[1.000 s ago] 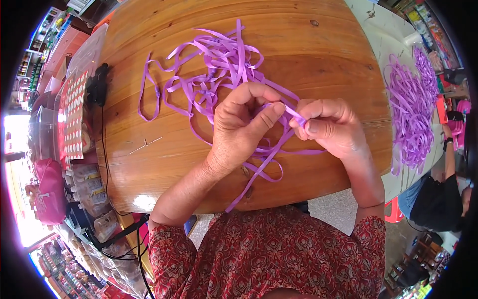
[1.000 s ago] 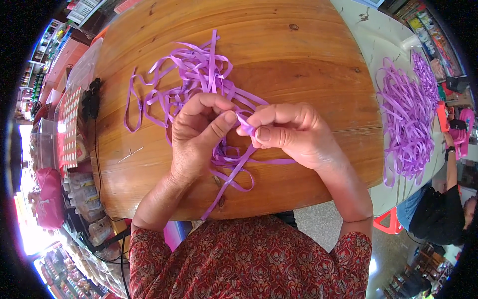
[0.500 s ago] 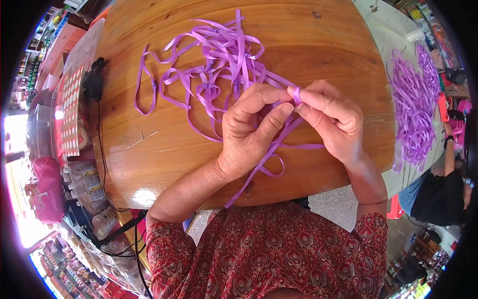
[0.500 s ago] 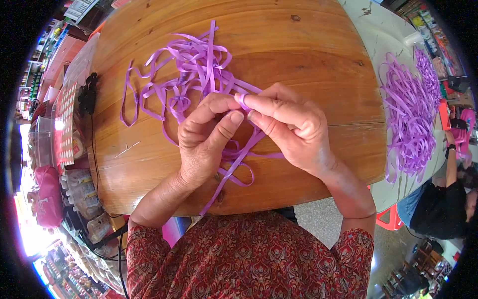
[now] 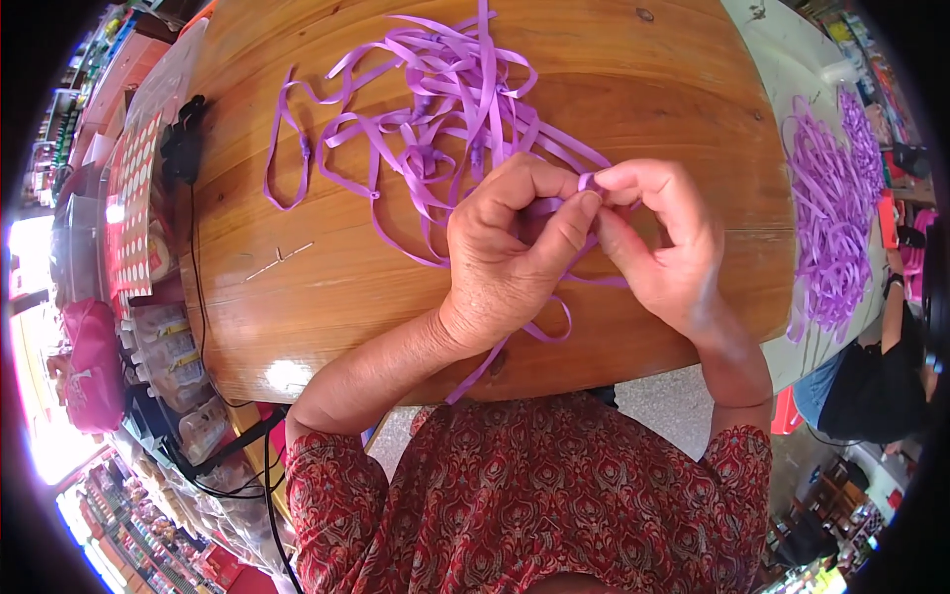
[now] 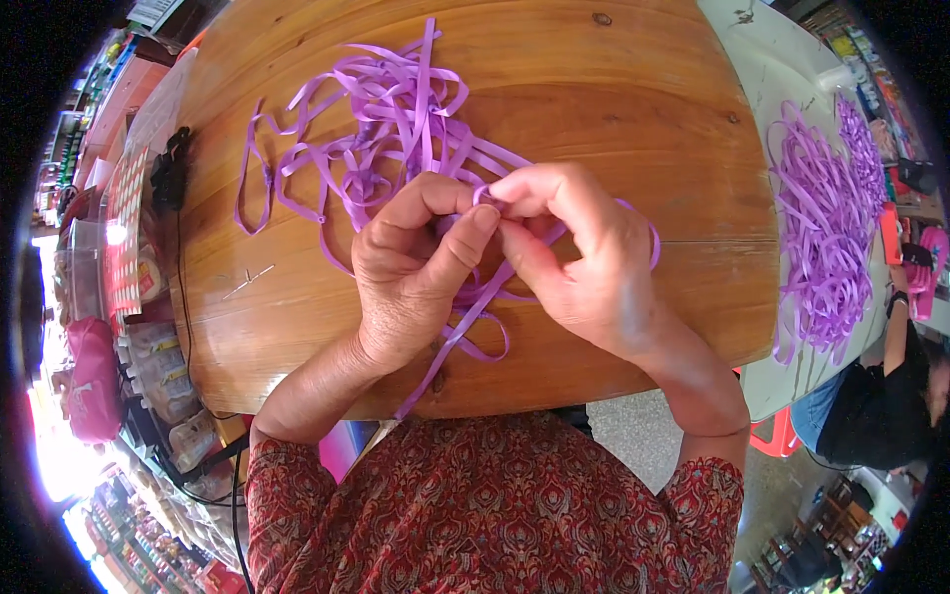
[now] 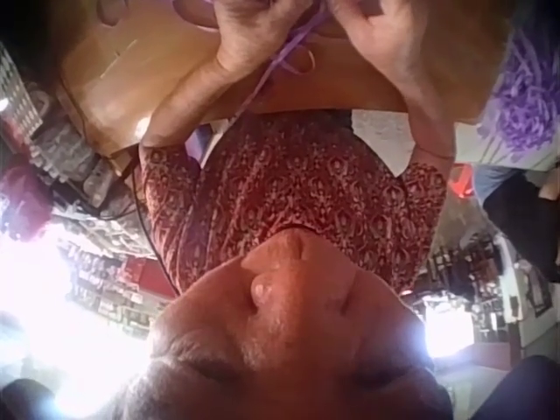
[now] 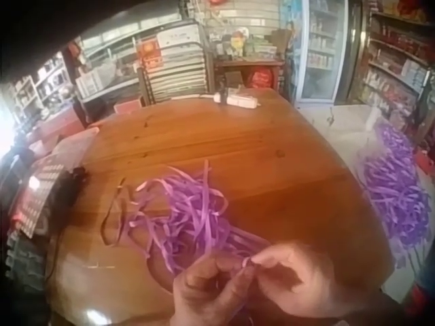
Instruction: The person ties knots in purple ribbons by hand, pulling each ribbon from a pile on a wooden table and stretching it out before forming a loop and tightening the knot.
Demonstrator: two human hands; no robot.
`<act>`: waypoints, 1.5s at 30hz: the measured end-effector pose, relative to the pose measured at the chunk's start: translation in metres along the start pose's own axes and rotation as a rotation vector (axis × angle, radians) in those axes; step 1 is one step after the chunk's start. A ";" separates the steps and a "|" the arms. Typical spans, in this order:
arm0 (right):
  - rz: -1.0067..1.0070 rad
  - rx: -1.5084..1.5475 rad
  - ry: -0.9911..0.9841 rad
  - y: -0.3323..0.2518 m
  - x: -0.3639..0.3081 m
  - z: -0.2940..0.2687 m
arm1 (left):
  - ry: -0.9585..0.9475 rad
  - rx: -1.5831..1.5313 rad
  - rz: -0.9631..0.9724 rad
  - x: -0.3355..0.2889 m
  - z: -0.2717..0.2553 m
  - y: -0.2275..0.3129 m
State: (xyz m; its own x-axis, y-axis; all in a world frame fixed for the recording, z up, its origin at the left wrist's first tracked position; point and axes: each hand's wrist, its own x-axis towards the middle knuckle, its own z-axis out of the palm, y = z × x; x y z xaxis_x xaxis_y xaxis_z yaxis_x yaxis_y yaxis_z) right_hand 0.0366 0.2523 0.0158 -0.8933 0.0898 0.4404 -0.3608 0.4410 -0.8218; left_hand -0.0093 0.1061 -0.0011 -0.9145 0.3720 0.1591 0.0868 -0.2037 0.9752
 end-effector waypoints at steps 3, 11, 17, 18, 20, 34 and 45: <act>0.249 0.281 -0.091 0.000 0.002 -0.008 | -0.067 -0.083 -0.027 0.000 0.001 0.006; 0.048 0.070 -0.229 -0.013 0.008 -0.018 | -0.124 -0.412 -0.243 -0.003 -0.004 0.014; -0.426 -0.406 -0.052 0.004 0.006 -0.011 | -0.065 -0.207 -0.274 0.002 -0.003 0.017; -0.493 -0.477 -0.066 0.003 0.008 -0.014 | -0.067 -0.207 -0.278 0.003 -0.004 0.017; -0.554 -0.548 -0.080 0.002 0.009 -0.016 | -0.108 -0.147 -0.332 0.005 -0.008 0.016; -0.526 -0.416 -0.094 0.011 0.017 -0.031 | -0.289 -0.121 -0.576 0.018 -0.019 0.019; -0.368 -0.158 -0.106 0.004 0.015 -0.024 | -0.169 -0.197 -0.310 0.010 -0.010 0.015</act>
State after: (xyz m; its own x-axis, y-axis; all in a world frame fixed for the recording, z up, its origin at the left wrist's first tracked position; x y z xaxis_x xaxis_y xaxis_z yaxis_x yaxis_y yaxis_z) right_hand 0.0283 0.2767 0.0282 -0.7381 -0.1879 0.6480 -0.6228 0.5592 -0.5472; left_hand -0.0210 0.0981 0.0134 -0.8064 0.5831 -0.0987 -0.2753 -0.2224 0.9353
